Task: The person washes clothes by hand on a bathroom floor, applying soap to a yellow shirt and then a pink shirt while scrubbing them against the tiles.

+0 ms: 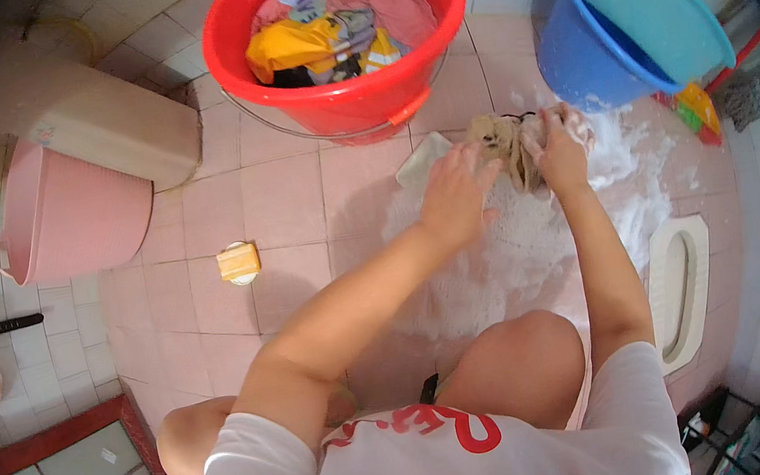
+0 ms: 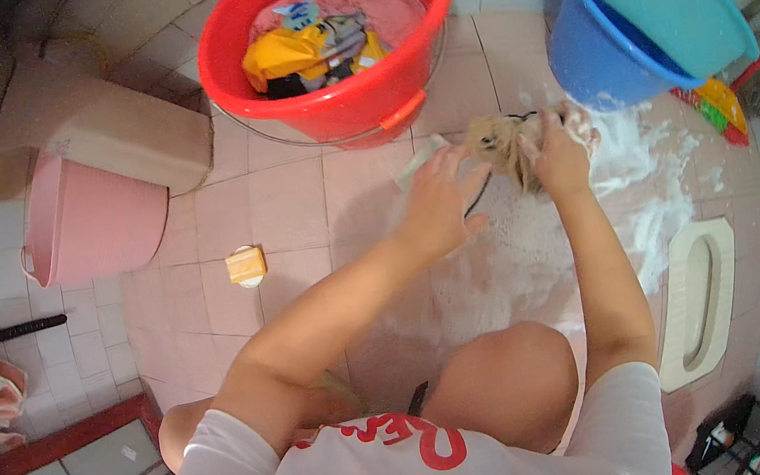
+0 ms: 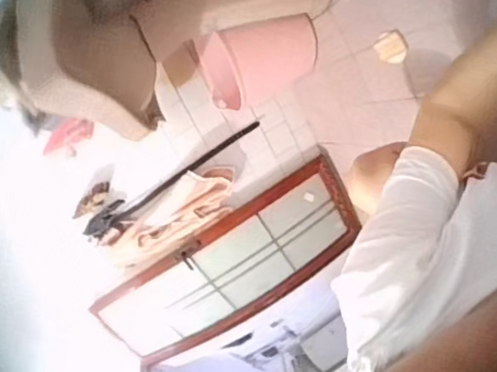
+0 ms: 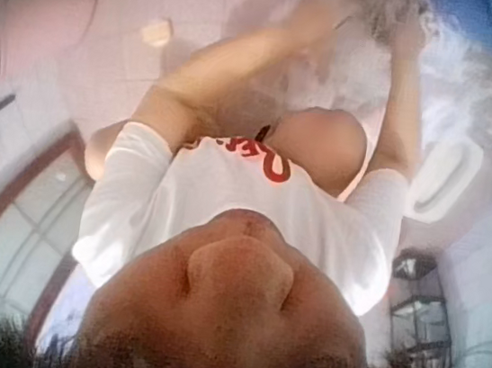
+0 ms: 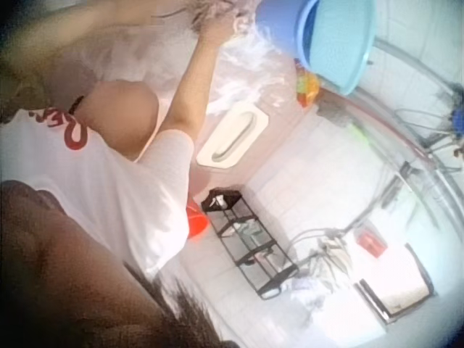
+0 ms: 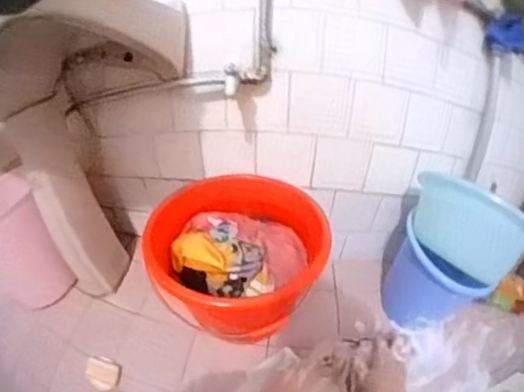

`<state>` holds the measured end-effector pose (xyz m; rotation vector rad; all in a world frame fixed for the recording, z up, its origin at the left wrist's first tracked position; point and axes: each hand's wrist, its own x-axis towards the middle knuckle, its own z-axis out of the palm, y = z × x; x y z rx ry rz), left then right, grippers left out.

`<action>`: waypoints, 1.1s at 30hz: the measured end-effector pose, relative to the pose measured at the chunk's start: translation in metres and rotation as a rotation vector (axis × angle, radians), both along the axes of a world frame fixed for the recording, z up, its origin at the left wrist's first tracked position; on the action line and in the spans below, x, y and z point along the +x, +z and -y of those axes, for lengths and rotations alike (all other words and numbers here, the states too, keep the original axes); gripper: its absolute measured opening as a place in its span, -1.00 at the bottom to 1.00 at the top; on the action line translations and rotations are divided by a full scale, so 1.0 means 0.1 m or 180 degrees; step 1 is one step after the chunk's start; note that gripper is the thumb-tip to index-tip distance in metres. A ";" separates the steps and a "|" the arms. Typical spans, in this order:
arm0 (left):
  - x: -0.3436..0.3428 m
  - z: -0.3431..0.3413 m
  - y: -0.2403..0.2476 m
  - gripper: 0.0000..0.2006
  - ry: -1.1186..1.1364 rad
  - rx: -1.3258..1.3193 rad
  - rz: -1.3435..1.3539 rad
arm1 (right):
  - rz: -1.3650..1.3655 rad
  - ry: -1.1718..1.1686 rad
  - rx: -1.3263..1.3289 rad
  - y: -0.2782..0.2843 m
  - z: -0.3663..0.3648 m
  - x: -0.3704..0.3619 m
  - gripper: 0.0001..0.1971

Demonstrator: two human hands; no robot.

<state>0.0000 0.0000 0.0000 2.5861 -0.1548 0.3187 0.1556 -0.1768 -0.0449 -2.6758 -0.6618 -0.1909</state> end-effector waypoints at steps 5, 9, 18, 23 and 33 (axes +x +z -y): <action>0.06 -0.82 0.47 -0.69 0.0260 -0.0191 0.1206 | 0.0325 0.0468 0.1640 0.87 -0.89 -0.36 -0.64; 0.66 -1.79 0.89 -0.70 0.1231 0.0522 0.1201 | 0.0864 0.1329 0.1452 1.10 -1.76 -0.08 -0.77; 1.55 -2.83 0.20 -0.30 0.0695 0.1655 -0.3149 | 0.1345 0.0888 0.0826 1.03 -2.02 -0.10 -0.72; 1.47 -2.40 0.28 -0.55 0.1703 -0.0749 -0.2223 | 0.1146 0.0792 0.0672 0.93 -1.89 -0.03 -0.71; 1.08 -1.99 2.48 -0.71 0.1046 -0.5132 0.0261 | 0.1116 0.0797 0.0642 1.16 -1.92 -0.21 -0.22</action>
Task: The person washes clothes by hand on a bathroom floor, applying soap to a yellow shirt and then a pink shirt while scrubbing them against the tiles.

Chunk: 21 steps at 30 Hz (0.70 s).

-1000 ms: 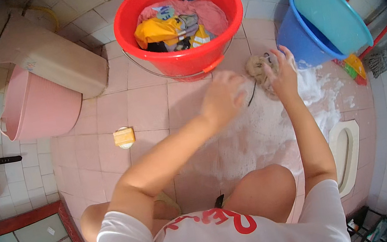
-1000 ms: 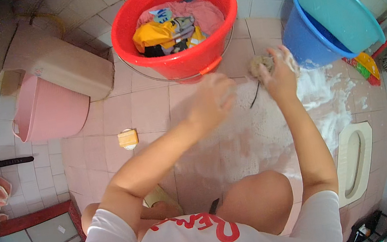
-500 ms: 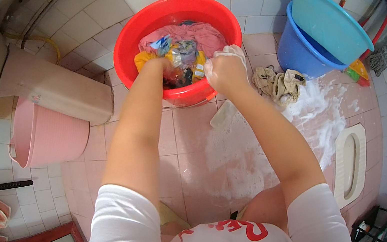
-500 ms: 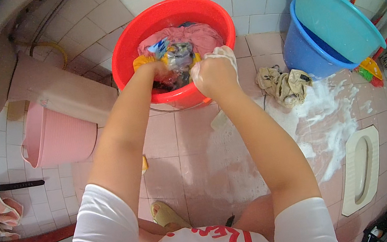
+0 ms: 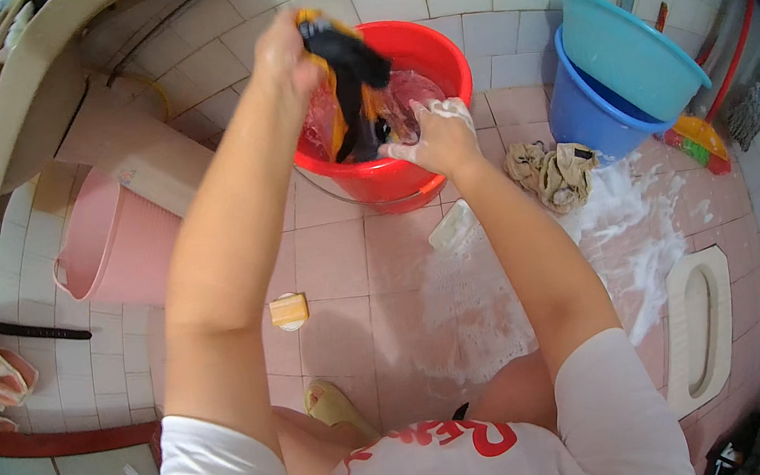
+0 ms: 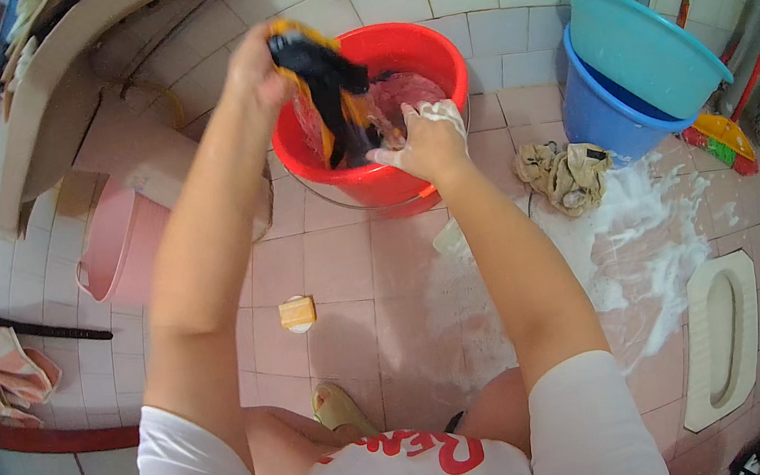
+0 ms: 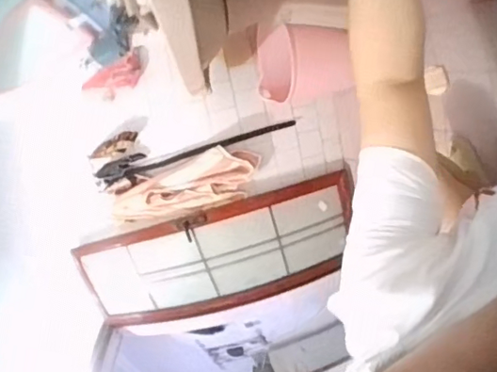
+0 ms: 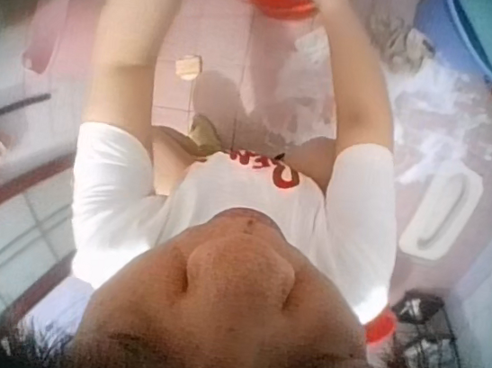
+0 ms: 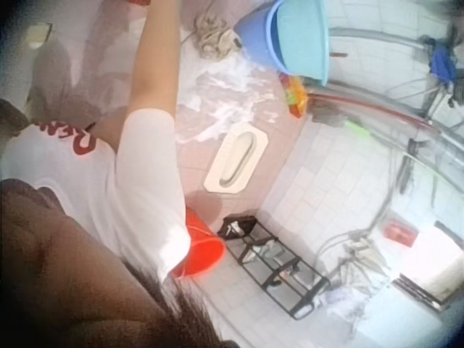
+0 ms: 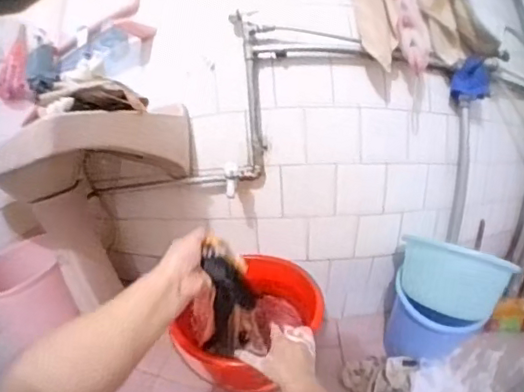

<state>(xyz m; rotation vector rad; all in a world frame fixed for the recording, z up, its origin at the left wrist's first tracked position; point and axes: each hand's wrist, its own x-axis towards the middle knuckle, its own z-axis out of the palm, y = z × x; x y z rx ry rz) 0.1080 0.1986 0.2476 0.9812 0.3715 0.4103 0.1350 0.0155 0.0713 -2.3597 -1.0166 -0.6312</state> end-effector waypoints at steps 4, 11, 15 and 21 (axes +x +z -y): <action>-0.04 0.36 0.85 -0.76 -0.0794 -0.0108 0.0805 | -0.1257 0.0019 -0.0370 0.28 -0.27 -0.40 -0.01; -0.09 1.41 1.59 -0.75 -0.0929 -0.0417 0.1347 | -0.3108 0.0315 0.3151 0.23 0.02 0.24 -0.58; -0.28 1.69 1.53 -0.72 -0.1038 -0.0226 0.0904 | -0.3520 0.0505 0.4544 0.70 1.21 0.81 -0.66; -0.10 1.87 0.46 -0.90 -0.1980 0.0541 0.0579 | -0.3316 0.0271 0.3513 1.01 2.84 0.53 -0.76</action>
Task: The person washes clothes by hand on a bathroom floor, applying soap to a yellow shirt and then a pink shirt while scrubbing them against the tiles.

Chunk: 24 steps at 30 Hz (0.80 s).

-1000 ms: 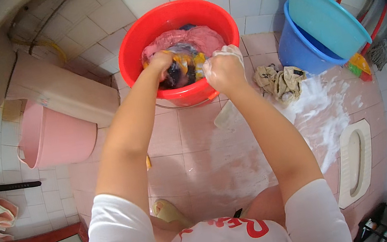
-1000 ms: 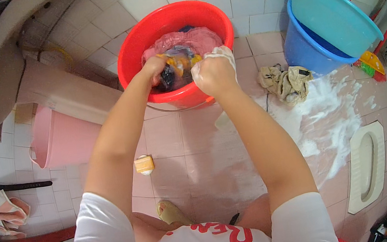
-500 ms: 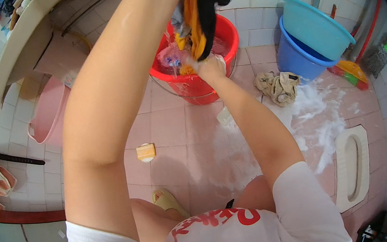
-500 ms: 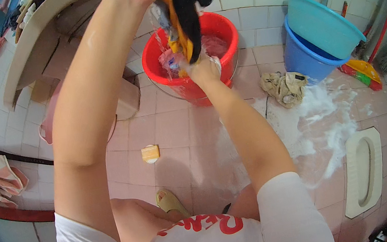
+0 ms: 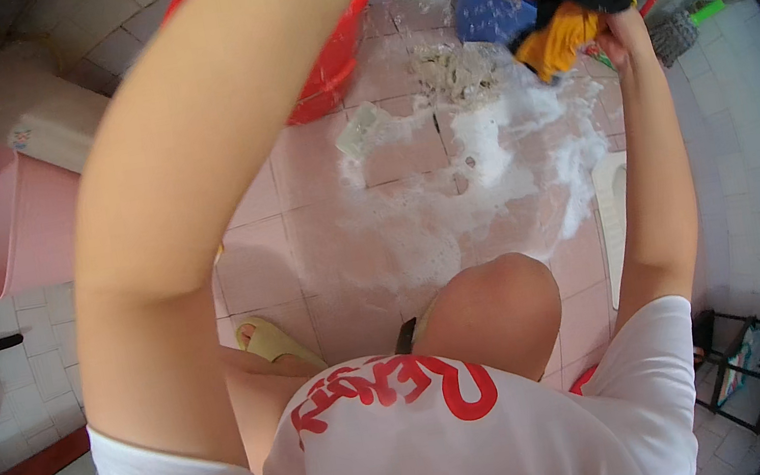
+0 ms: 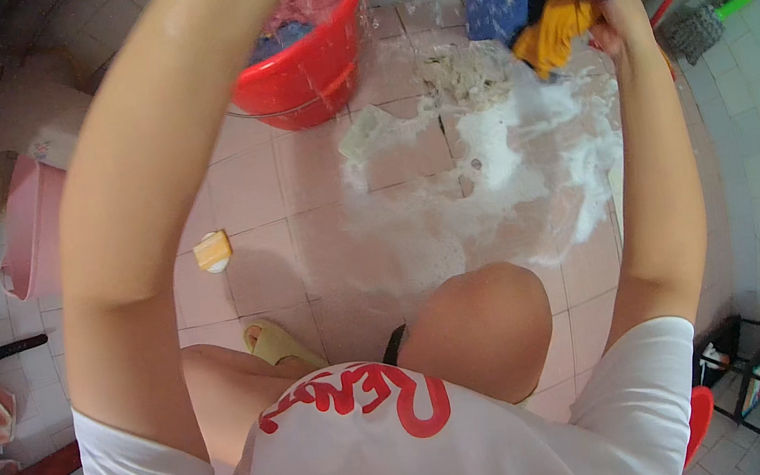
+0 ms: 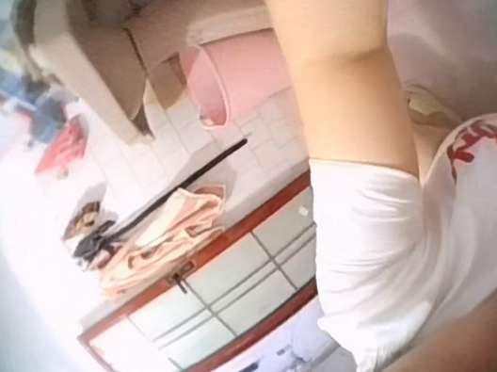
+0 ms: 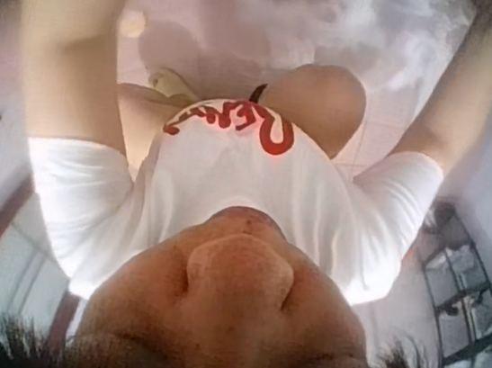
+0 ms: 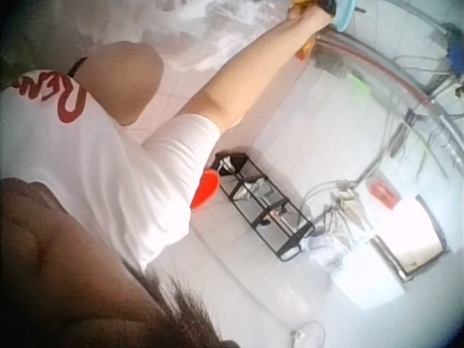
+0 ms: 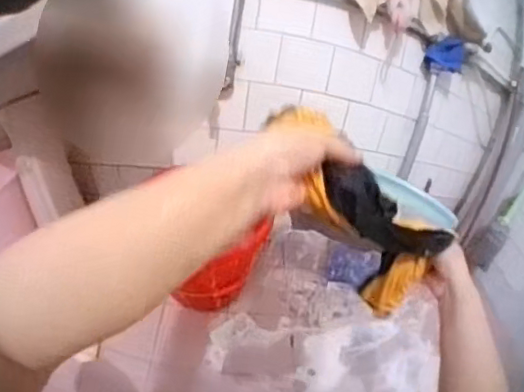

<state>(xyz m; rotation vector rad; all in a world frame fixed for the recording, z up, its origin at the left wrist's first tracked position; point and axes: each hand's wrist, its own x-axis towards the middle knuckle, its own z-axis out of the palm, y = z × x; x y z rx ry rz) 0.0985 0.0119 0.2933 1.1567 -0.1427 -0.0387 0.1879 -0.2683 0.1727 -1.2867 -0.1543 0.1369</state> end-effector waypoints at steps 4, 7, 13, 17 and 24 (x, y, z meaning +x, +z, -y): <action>0.14 0.43 -1.34 -0.73 0.0133 0.0297 -0.0773 | -0.0093 -0.0147 -0.0767 -0.44 0.54 -0.33 -0.77; -0.35 0.58 -1.77 -0.69 0.0508 0.0173 -0.1424 | 0.0069 -0.0230 -0.1640 -1.02 0.81 -0.51 -0.72; -0.93 -0.38 -2.81 -0.76 0.1220 -0.0951 -0.2556 | 0.0316 0.0501 -0.3265 -1.59 0.61 -1.06 -0.77; -1.30 -1.11 -3.27 -0.83 0.1771 -0.0795 -0.3031 | -0.0047 0.1370 -0.2901 -1.49 0.33 -1.23 -0.86; -1.56 -1.29 -3.26 -0.85 0.2281 -0.0813 -0.3274 | 0.1031 0.1163 -0.3329 -1.68 0.11 -1.21 -0.80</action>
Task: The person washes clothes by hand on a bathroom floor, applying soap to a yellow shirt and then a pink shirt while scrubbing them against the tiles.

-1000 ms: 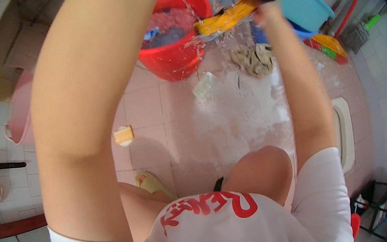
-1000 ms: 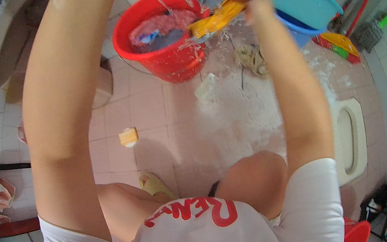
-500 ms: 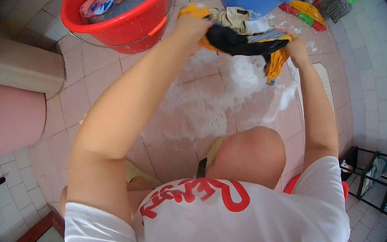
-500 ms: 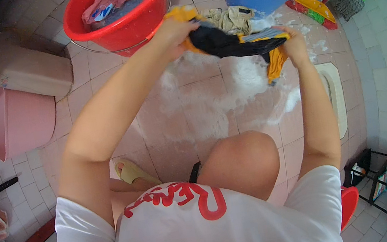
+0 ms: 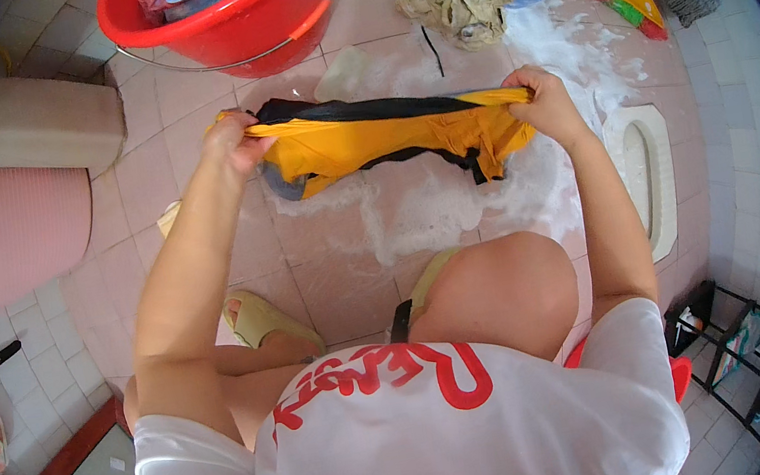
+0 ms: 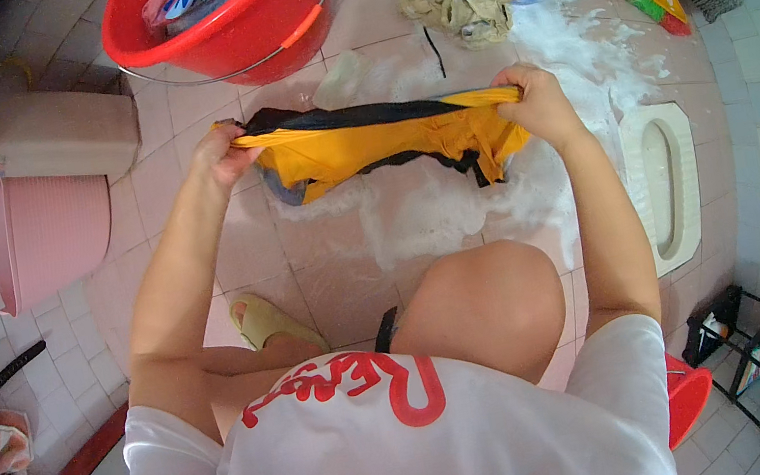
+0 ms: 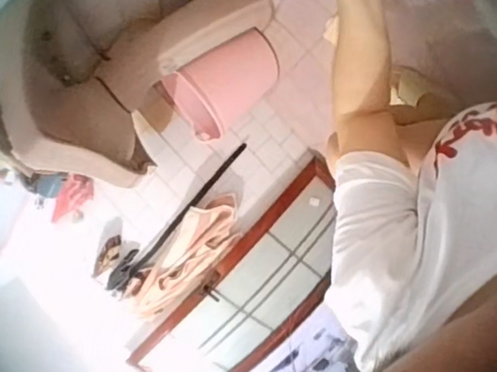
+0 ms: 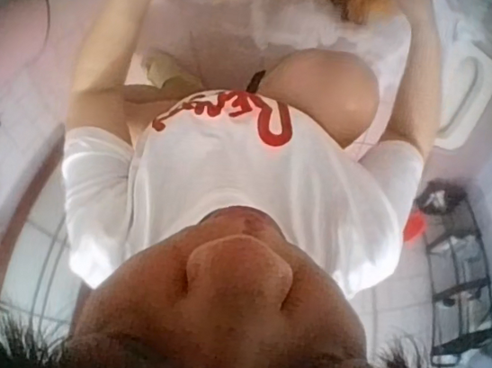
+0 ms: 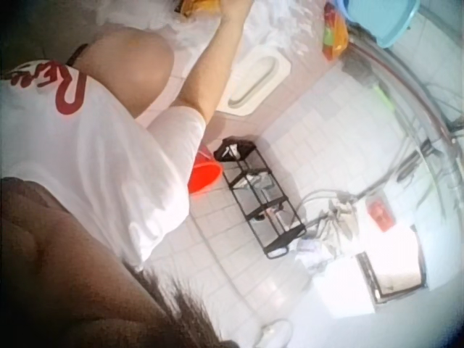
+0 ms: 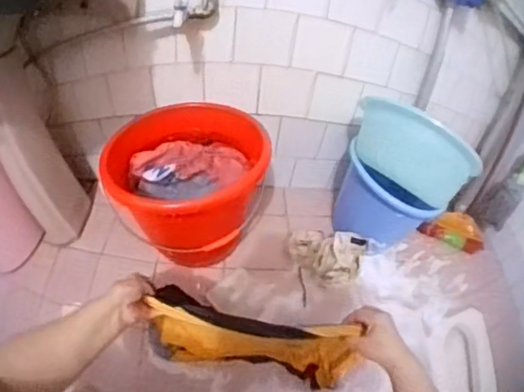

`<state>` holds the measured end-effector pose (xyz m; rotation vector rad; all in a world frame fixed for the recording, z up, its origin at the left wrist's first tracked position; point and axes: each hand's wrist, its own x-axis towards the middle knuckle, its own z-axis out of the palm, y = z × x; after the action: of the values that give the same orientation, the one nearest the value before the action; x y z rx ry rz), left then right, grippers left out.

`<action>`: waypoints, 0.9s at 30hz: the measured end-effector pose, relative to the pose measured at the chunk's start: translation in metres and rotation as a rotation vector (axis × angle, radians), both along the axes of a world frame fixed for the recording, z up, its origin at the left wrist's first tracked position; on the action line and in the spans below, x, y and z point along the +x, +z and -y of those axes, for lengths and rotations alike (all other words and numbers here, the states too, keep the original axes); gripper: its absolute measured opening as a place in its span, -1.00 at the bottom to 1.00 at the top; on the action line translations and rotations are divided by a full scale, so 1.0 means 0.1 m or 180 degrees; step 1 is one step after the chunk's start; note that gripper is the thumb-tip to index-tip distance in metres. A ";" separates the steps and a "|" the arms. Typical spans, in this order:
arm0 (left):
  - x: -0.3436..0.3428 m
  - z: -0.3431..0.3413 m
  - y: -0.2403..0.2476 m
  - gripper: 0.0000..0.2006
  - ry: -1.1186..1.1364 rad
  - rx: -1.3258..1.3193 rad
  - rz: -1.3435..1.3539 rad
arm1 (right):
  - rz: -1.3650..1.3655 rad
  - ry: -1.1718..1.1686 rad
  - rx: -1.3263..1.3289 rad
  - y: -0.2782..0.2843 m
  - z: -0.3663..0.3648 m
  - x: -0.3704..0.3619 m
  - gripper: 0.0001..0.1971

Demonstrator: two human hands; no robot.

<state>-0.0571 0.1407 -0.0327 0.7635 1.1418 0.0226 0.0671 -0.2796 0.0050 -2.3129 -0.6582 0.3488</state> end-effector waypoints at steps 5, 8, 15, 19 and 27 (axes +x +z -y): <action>-0.33 0.25 -0.08 -0.82 0.0317 0.0726 0.0924 | 0.1561 -0.0415 0.0294 -0.01 -0.11 -0.10 -0.74; -0.80 0.82 -0.40 -0.82 -0.0186 0.1559 0.0175 | 0.2008 -0.0333 0.0291 -0.30 0.22 -0.10 -0.72; -1.60 1.31 -1.20 -0.44 -0.1703 0.1709 -0.1031 | 0.0126 -0.0656 -0.0880 -1.65 1.01 -0.50 -0.46; -1.08 1.00 -1.09 -0.29 -0.3454 0.5068 0.0335 | 0.0541 -0.0916 -0.0665 -1.89 0.73 -0.41 -0.34; -1.43 0.77 -1.60 -0.67 -0.4595 0.3887 0.0028 | -0.0406 -0.0245 -0.3054 -1.91 0.06 -0.14 -0.20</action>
<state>-0.1996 0.0640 -0.1925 2.5176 0.2203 -0.5243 0.0527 -0.2854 -0.1858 -3.1559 -0.3589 0.9220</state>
